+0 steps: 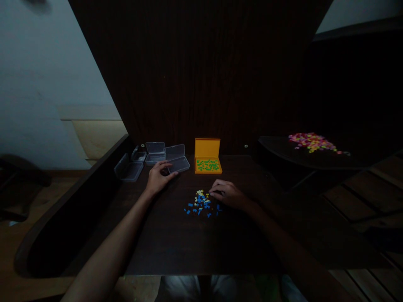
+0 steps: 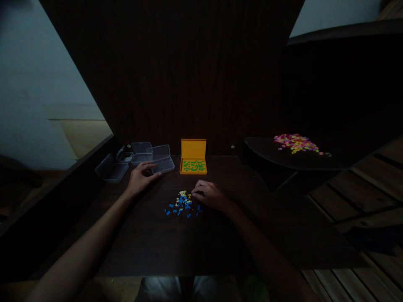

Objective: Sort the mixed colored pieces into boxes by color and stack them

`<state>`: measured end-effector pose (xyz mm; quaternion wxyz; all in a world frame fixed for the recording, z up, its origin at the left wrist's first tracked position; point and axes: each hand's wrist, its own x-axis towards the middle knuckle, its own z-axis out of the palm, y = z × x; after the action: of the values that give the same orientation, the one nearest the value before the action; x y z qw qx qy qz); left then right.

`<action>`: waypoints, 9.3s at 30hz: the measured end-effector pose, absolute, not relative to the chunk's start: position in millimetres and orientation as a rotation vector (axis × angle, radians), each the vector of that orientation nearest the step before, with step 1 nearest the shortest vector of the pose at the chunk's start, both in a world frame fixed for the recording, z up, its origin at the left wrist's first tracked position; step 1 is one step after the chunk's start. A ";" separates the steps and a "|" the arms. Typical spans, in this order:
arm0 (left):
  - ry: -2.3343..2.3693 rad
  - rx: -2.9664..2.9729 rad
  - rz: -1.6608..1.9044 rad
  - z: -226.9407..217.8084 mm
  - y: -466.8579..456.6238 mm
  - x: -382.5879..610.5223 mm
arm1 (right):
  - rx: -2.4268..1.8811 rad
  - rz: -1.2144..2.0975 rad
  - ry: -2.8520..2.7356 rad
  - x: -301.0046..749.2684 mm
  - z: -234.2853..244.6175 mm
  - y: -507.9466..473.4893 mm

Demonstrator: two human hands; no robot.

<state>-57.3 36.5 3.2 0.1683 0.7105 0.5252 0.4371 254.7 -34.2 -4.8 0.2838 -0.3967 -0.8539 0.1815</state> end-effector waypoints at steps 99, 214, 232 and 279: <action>0.891 1.198 1.237 -5.8 10.0 -1.8 | -1.131 0.650 -2.442 256.7 23.3 -56.3; 0.896 1.239 1.271 -5.1 0.8 1.9 | -0.975 0.661 -2.507 245.3 24.0 -41.5; 0.910 1.252 1.267 -4.4 0.7 2.7 | -1.177 0.550 -2.534 242.3 27.6 -46.4; 0.883 1.257 1.264 -7.6 3.4 4.8 | -1.153 0.485 -2.521 242.0 16.7 -51.0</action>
<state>4.8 3.4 -7.6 0.5448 0.5300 0.3720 0.5327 242.0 -51.0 16.7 0.1630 -0.4043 -0.8838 0.1701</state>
